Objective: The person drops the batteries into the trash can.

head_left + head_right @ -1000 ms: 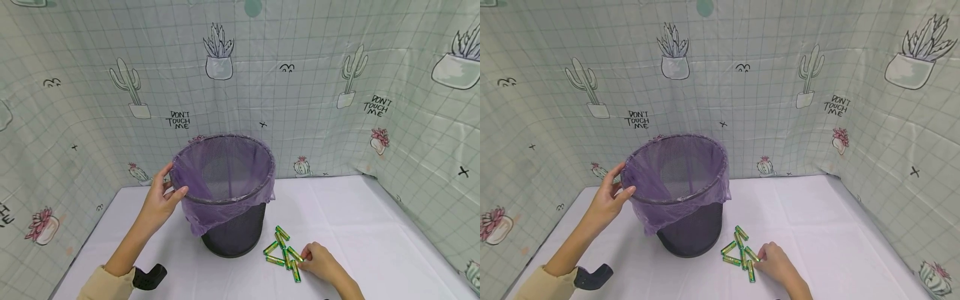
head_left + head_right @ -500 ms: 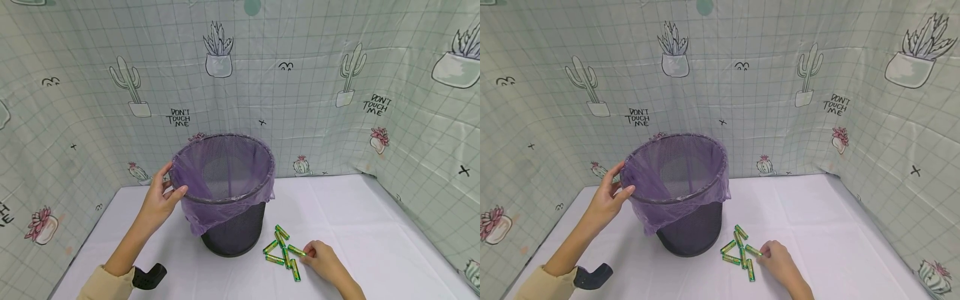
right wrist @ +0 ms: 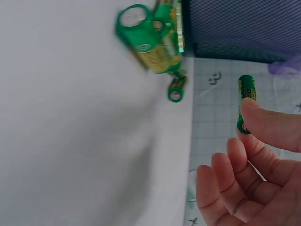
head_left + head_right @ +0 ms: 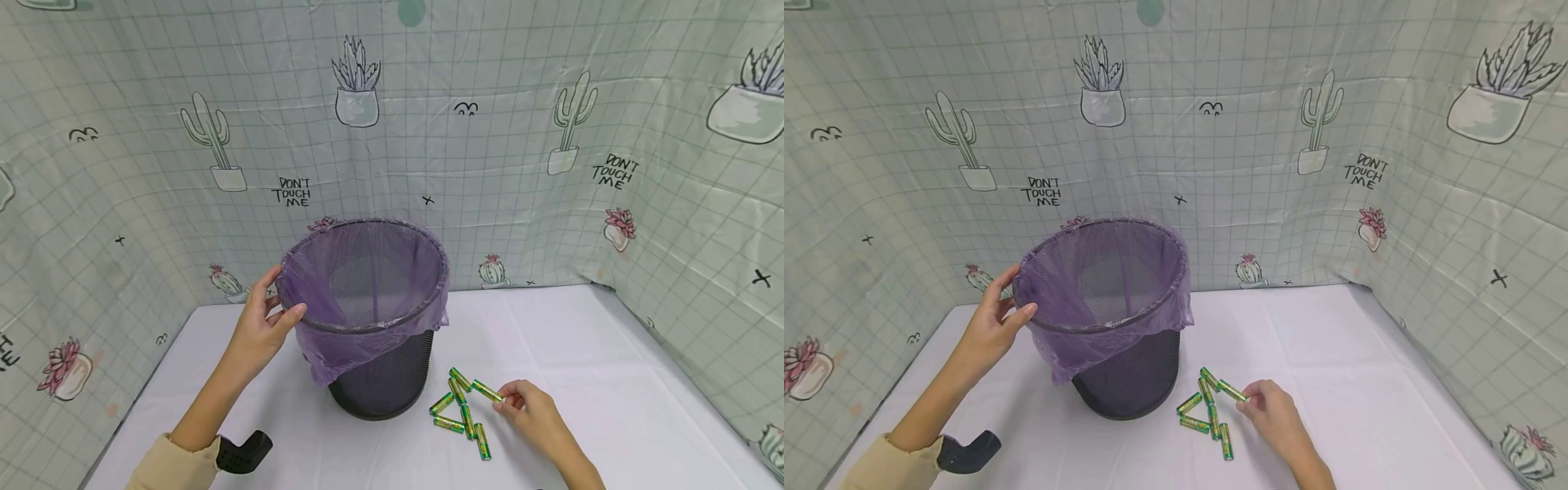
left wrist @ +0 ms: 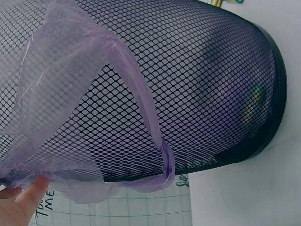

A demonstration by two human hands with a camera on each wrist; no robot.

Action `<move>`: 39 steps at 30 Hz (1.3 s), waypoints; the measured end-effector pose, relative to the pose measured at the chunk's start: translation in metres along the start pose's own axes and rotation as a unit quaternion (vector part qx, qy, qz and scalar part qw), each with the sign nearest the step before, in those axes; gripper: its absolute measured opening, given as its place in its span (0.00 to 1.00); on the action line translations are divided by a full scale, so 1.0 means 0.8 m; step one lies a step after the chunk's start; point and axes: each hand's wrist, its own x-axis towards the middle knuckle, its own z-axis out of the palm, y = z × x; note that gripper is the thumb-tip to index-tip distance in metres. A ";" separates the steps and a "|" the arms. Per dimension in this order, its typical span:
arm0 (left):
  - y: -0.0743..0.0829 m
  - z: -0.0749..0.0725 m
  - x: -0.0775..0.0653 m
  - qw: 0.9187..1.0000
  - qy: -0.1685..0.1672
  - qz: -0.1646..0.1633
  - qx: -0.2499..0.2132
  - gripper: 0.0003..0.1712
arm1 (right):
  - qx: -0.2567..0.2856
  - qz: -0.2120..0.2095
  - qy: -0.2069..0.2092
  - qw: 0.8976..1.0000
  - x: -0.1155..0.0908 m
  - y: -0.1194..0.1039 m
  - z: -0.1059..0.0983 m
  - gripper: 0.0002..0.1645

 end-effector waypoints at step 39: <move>-0.006 -0.002 0.004 1.000 -0.004 0.008 -0.006 0.42 | 0.068 -0.296 0.100 0.948 0.019 -0.180 -0.082 0.08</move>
